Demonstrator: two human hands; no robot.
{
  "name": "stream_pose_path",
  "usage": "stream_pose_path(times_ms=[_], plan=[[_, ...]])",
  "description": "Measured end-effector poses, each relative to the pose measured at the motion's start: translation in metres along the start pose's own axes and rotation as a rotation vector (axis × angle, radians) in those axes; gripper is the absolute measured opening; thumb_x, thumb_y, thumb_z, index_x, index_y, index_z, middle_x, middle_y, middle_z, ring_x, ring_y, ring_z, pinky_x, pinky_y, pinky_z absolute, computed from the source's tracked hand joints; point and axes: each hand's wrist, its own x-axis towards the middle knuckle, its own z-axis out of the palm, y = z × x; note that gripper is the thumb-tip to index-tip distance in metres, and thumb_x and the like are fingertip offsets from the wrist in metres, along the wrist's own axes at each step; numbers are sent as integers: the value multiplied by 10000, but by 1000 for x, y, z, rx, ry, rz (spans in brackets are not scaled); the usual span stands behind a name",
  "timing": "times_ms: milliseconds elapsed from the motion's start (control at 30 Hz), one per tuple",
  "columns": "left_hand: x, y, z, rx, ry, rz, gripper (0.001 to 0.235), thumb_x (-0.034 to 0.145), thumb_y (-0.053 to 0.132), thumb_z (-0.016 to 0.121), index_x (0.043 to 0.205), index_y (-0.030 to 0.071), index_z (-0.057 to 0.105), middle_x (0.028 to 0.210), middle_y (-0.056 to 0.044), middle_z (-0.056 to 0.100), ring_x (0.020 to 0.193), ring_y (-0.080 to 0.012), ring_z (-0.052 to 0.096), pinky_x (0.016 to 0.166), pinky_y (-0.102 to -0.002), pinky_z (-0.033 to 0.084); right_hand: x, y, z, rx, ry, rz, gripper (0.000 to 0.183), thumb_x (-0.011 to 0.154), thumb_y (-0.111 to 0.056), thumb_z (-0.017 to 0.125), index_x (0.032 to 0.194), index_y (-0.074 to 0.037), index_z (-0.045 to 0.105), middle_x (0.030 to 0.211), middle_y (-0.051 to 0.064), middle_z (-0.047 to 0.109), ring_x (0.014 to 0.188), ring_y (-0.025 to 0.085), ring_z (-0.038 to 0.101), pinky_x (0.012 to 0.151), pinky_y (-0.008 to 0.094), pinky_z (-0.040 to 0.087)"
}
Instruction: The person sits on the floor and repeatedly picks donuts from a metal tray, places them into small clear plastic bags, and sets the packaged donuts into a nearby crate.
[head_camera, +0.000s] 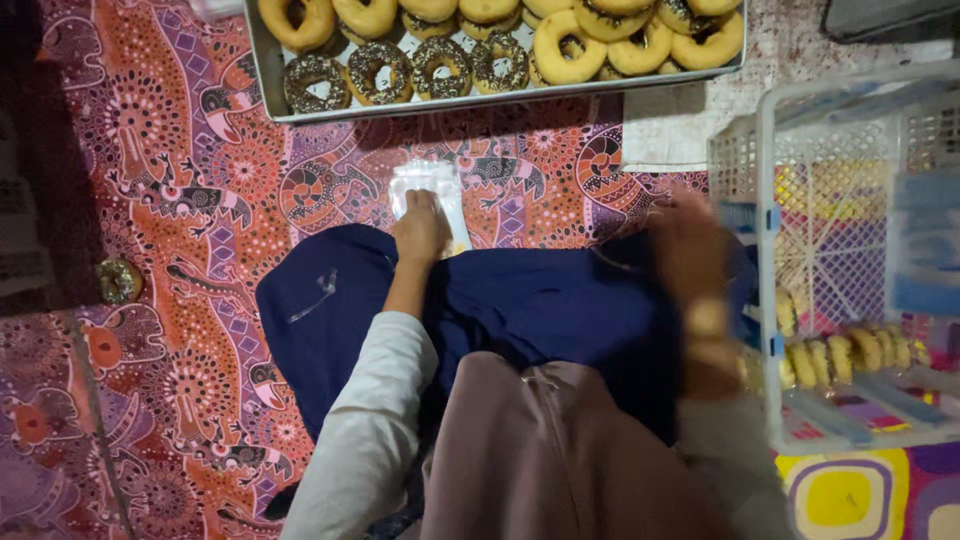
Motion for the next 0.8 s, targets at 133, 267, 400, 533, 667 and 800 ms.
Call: stream_pose_path(times_ms=[133, 267, 400, 533, 667, 800], plan=[[-3, 31, -32, 8, -41, -16, 106, 957, 169, 647, 992, 71, 670, 1061, -145, 665, 747, -391, 704, 628, -503, 556, 93, -122, 74, 886, -158, 230, 549, 948, -316, 717, 1349, 41, 599, 1226, 244, 689, 1093, 390, 679, 915, 420, 546], [-20, 83, -95, -295, 255, 168, 224, 885, 101, 676, 1108, 110, 691, 1219, -120, 693, 856, -349, 734, 724, -421, 598, 138, -166, 84, 749, -471, 320, 452, 923, -286, 763, 1281, -39, 640, 1153, 185, 715, 1053, 344, 702, 871, 415, 555], [-1, 110, -148, -495, 550, 53, 534, 859, 106, 685, 1350, -14, 516, 1172, -231, 647, 917, -358, 703, 748, -386, 562, 153, -177, 42, 844, -410, 176, 240, 982, -191, 685, 1194, -89, 729, 1119, 129, 762, 1050, 298, 745, 944, 397, 573], [18, 117, -168, -776, 401, -142, 423, 949, 2, 637, 1363, 36, 561, 1062, -132, 785, 835, -196, 771, 731, -296, 585, 142, -197, -25, 698, 24, -12, 312, 937, -158, 713, 1217, -24, 695, 1231, 167, 685, 1172, 370, 635, 1053, 493, 481], [8, 150, -171, -651, 495, 113, 303, 1015, 8, 733, 1263, 158, 648, 1005, -114, 788, 878, -157, 788, 824, -262, 612, 138, -201, -55, 473, 19, -33, 287, 938, -4, 631, 1211, -68, 687, 1409, 99, 657, 1335, 255, 632, 1246, 617, 307], [13, 177, -178, -1257, 465, 217, 453, 882, 33, 714, 1284, 179, 565, 1251, -146, 671, 1191, -295, 664, 1023, -410, 529, 142, -185, -47, 526, 58, -32, 445, 962, -30, 640, 1405, 13, 632, 1464, 165, 601, 1381, 303, 575, 1204, 589, 332]])
